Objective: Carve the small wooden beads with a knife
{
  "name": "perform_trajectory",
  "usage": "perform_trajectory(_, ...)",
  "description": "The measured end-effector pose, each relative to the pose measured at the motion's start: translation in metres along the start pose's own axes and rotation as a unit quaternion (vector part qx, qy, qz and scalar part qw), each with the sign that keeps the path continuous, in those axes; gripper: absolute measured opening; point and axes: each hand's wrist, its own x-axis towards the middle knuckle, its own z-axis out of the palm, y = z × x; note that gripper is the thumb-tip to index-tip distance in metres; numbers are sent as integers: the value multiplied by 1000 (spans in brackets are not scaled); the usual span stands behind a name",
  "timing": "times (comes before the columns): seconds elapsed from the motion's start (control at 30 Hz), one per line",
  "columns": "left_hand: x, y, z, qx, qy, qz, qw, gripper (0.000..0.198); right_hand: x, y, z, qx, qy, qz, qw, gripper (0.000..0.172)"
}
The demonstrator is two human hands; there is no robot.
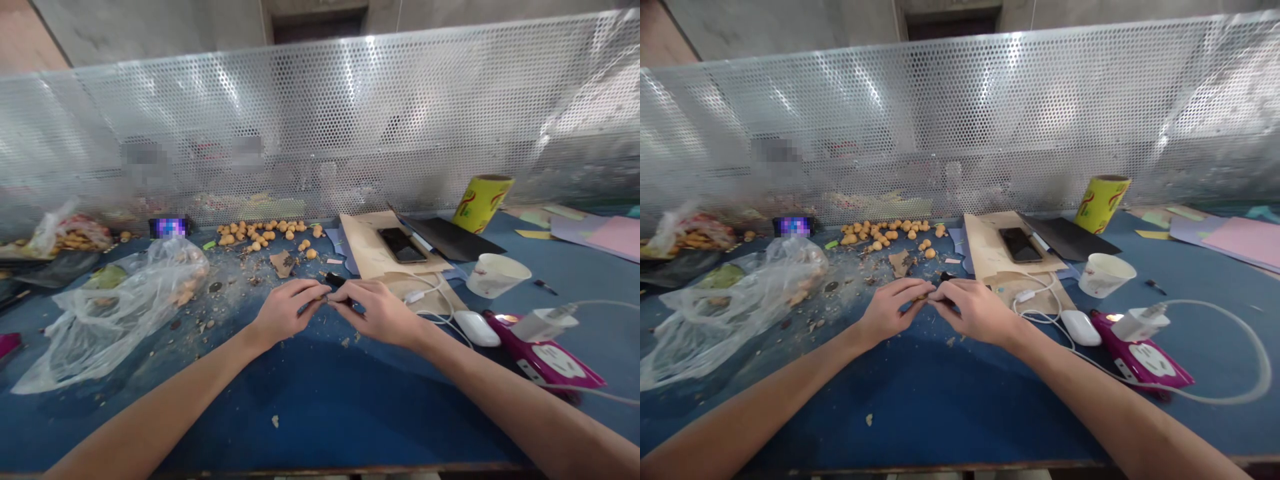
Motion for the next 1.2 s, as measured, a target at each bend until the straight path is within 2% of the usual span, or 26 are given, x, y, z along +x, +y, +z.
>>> perform_trajectory(0.23, -1, 0, 3, -25, -2, -8, 1000, 22, 0, -1, 4, -12, 7, 30, 999, 14)
perform_trajectory(0.5, -4, 1, 8, -39, 4, -52, 998, 20, 1, 1, 5, -33, 5, 21, 999, 12)
perform_trajectory(0.63, -5, -2, 11, -50, 3, -47, 998, 21, 0, 0, 7, -28, 7, 27, 999, 13)
perform_trajectory(0.8, -4, -4, 13, -51, 30, -52, 997, 20, 0, 3, 8, -30, 15, 26, 999, 12)
perform_trajectory(1.0, -4, -3, 13, -50, 21, -38, 998, 20, 1, 4, 10, -29, 10, 38, 999, 11)
perform_trajectory(1.2, -4, -5, 13, -55, 14, -93, 994, 21, 1, 2, 5, -22, 24, 37, 999, 11)
